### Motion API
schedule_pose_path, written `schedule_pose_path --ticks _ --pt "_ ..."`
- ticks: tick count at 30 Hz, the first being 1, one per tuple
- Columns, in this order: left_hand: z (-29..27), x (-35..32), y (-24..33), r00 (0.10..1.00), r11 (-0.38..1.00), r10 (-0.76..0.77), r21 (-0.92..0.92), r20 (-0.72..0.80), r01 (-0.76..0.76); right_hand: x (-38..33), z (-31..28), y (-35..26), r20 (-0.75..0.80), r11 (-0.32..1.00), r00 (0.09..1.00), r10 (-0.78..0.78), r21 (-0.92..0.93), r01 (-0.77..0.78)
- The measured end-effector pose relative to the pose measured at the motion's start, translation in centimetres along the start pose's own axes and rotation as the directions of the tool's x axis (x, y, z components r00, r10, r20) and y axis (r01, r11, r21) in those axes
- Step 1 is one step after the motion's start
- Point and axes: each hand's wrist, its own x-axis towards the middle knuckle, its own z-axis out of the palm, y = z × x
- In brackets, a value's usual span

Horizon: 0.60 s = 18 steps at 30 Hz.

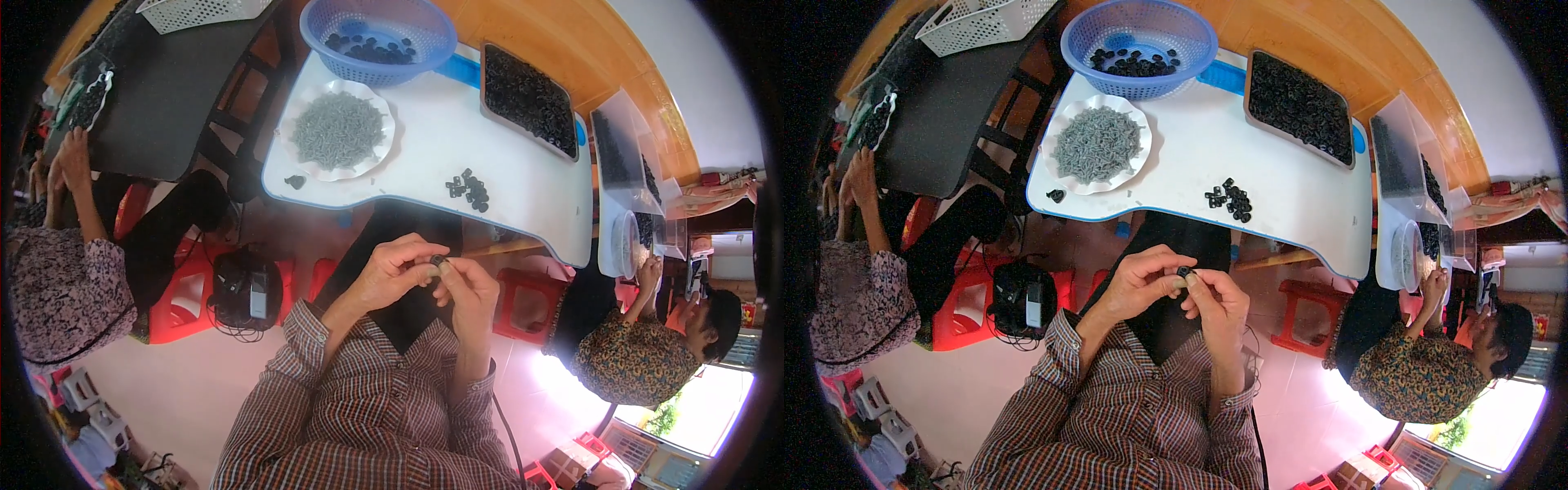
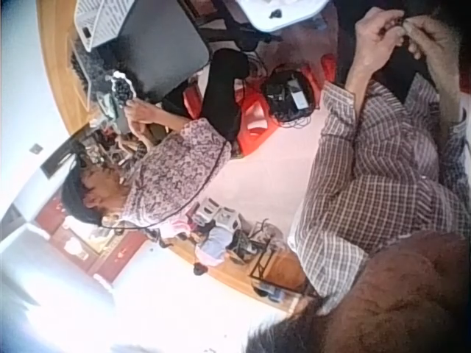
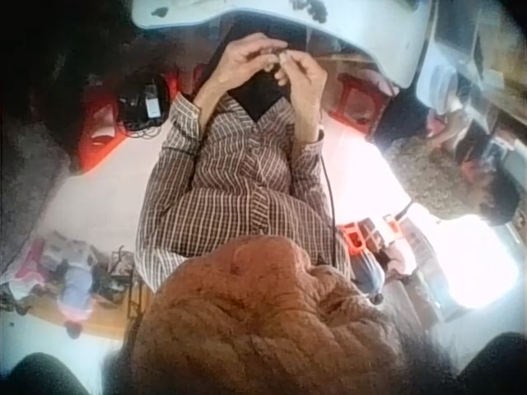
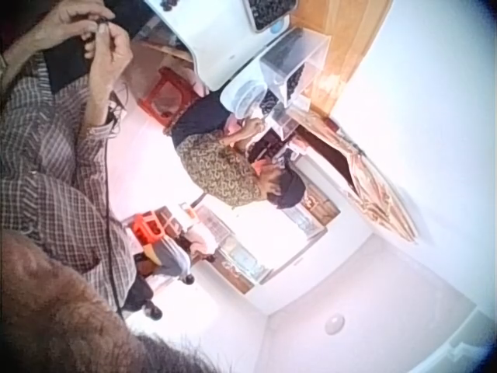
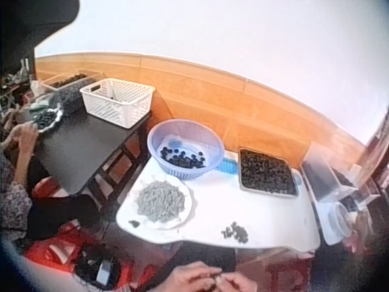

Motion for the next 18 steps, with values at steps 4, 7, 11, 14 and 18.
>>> schedule_pose_path --ticks 4,7,11,14,18 --pt "0.0 -0.1 -0.5 1.000 1.000 -0.014 -0.022 0.000 0.014 0.0 0.4 0.1 -0.027 0.997 1.000 0.006 0.079 -0.004" --pt "-0.1 -0.1 -0.5 1.000 1.000 -0.006 -0.001 -0.011 0.006 0.1 0.5 0.1 -0.031 0.994 0.999 0.009 0.111 -0.005" --pt "-0.3 -0.1 -0.8 1.000 1.000 0.000 0.029 0.006 0.000 -0.1 0.3 0.4 -0.012 0.995 1.000 -0.004 0.101 0.005" --pt "-0.4 -0.2 -1.2 1.000 1.000 -0.023 -0.021 0.014 0.023 -0.1 0.4 0.1 -0.018 0.994 1.000 -0.025 0.102 0.027" --pt "-0.5 -0.3 -1.3 0.996 0.968 -0.085 -0.235 0.041 0.092 0.1 0.0 0.3 0.027 0.991 1.000 -0.002 0.130 -0.001"
